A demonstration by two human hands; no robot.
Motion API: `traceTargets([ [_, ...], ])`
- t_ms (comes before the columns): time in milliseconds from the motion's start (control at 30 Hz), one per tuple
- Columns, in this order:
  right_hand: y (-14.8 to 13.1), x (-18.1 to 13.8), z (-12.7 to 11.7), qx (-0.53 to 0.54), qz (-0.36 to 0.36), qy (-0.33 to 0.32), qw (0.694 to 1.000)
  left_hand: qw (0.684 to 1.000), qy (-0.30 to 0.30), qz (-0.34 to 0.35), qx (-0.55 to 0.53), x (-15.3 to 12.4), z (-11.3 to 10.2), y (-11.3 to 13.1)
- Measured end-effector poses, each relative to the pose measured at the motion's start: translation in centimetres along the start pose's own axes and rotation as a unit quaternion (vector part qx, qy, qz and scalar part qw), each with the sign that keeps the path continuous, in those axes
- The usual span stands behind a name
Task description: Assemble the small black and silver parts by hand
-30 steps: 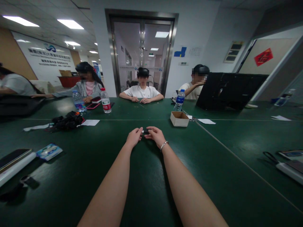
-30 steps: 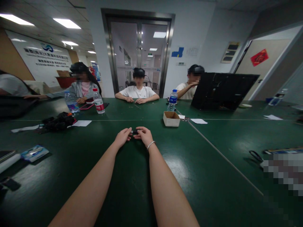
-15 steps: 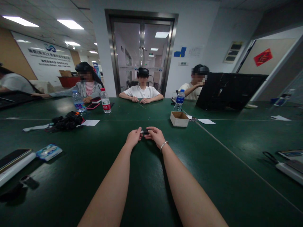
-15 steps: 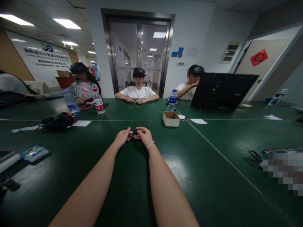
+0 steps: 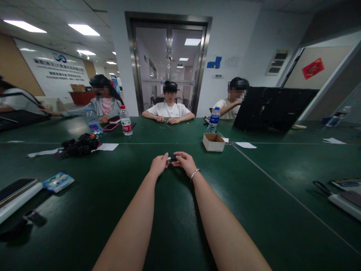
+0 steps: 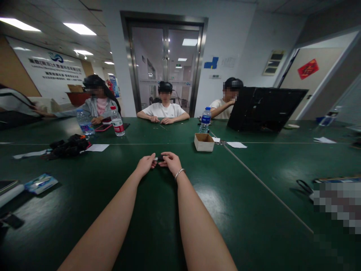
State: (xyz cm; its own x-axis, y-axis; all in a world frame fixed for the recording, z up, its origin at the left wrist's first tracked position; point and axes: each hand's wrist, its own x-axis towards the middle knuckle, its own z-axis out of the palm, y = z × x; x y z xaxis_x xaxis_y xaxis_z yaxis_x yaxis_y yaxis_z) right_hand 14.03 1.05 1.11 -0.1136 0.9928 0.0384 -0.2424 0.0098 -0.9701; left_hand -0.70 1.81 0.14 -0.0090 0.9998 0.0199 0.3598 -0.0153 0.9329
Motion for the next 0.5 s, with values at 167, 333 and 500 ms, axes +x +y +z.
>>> traceTargets([
  [167,-0.18,-0.08,0.09,0.001,0.001,0.005,1.0,1.0,-0.01,0.02,-0.018,0.0,0.04,-0.13],
  [333,-0.36,-0.18,0.22,-0.007,0.005,0.001,1.0,1.0,-0.004,0.009,0.015,-0.13,0.04,0.02],
  [500,-0.4,-0.27,0.24,-0.005,0.001,0.007,1.0,0.999,-0.015,0.023,-0.03,-0.27,-0.01,0.08],
])
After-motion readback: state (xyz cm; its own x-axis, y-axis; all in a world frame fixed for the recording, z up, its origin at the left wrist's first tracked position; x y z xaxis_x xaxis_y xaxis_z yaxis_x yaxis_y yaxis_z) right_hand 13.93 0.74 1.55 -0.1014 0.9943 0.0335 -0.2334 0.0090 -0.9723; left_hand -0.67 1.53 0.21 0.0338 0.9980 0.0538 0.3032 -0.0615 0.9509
